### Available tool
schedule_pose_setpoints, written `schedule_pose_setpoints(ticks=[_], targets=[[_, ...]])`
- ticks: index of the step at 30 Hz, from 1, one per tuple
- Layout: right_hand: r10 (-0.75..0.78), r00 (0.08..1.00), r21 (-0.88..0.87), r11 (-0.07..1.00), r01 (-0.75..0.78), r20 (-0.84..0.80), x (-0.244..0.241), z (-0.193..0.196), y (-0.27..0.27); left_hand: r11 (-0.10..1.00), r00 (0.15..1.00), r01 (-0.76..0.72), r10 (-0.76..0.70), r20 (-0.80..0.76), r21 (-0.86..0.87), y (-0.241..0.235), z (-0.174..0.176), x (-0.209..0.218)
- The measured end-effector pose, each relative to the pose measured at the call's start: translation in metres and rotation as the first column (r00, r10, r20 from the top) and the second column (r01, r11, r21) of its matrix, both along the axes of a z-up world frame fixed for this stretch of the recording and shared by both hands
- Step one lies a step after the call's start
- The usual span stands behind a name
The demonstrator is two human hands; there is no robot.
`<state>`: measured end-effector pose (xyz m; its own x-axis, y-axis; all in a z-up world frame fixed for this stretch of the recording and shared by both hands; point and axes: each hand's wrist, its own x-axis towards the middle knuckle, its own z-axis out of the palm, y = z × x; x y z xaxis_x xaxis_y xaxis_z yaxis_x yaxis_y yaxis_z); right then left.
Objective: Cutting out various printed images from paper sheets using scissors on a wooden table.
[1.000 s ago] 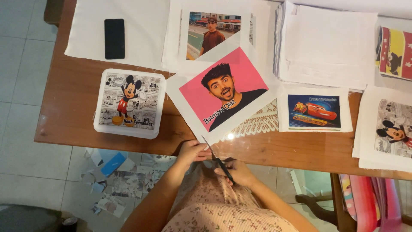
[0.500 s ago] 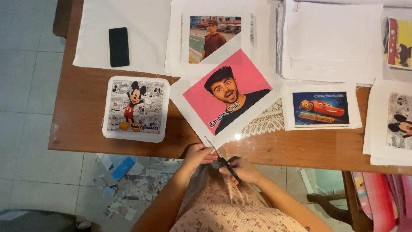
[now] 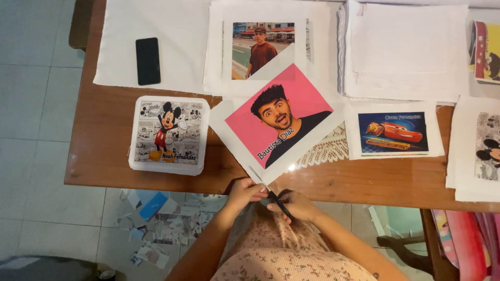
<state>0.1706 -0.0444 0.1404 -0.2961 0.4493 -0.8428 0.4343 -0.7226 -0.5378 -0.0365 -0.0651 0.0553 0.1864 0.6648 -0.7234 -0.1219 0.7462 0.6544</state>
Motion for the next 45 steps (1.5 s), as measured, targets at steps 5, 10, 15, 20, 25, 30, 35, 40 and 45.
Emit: schedule_pose_setpoints(ticks=[5,10,15,20,25,30,35,40,45], targets=[[-0.015,0.999,-0.01,1.0,0.016,0.03,0.006,-0.02,-0.01,1.0,1.0,0.017,-0.017,-0.021,0.006,-0.001,0.009,0.001],[-0.045,0.999,-0.052,0.998,0.046,0.027,0.013,-0.033,-0.016,0.999,0.999,0.034,-0.035,-0.024,-0.021,-0.009,0.008,0.005],[0.033,0.999,-0.039,0.999,-0.032,0.04,0.011,-0.026,-0.012,1.0,1.0,-0.021,0.021,0.005,-0.014,-0.027,-0.026,0.014],[0.06,0.997,-0.031,0.998,-0.058,0.057,0.011,-0.027,-0.013,1.0,1.0,-0.027,0.027,-0.012,0.001,-0.029,-0.031,0.016],[0.006,0.997,-0.043,0.999,-0.003,0.078,0.011,-0.028,-0.017,1.0,0.999,-0.003,0.004,-0.032,0.029,-0.03,-0.029,0.018],[0.014,0.996,-0.029,1.0,-0.012,0.083,0.004,-0.02,-0.011,0.996,0.996,0.021,-0.014,-0.084,0.081,-0.034,-0.04,0.019],[0.097,0.992,-0.018,0.995,-0.096,0.079,0.002,-0.014,-0.005,0.993,0.997,0.028,-0.019,-0.08,0.111,-0.045,-0.063,0.025],[0.1,0.99,-0.011,0.995,-0.099,0.1,0.001,-0.013,-0.009,0.992,0.996,0.031,-0.021,-0.089,0.121,-0.047,-0.053,0.026],[0.034,0.998,-0.015,0.999,-0.033,0.057,-0.002,-0.008,-0.011,0.993,0.996,0.037,-0.027,-0.088,0.111,-0.051,-0.059,0.028]])
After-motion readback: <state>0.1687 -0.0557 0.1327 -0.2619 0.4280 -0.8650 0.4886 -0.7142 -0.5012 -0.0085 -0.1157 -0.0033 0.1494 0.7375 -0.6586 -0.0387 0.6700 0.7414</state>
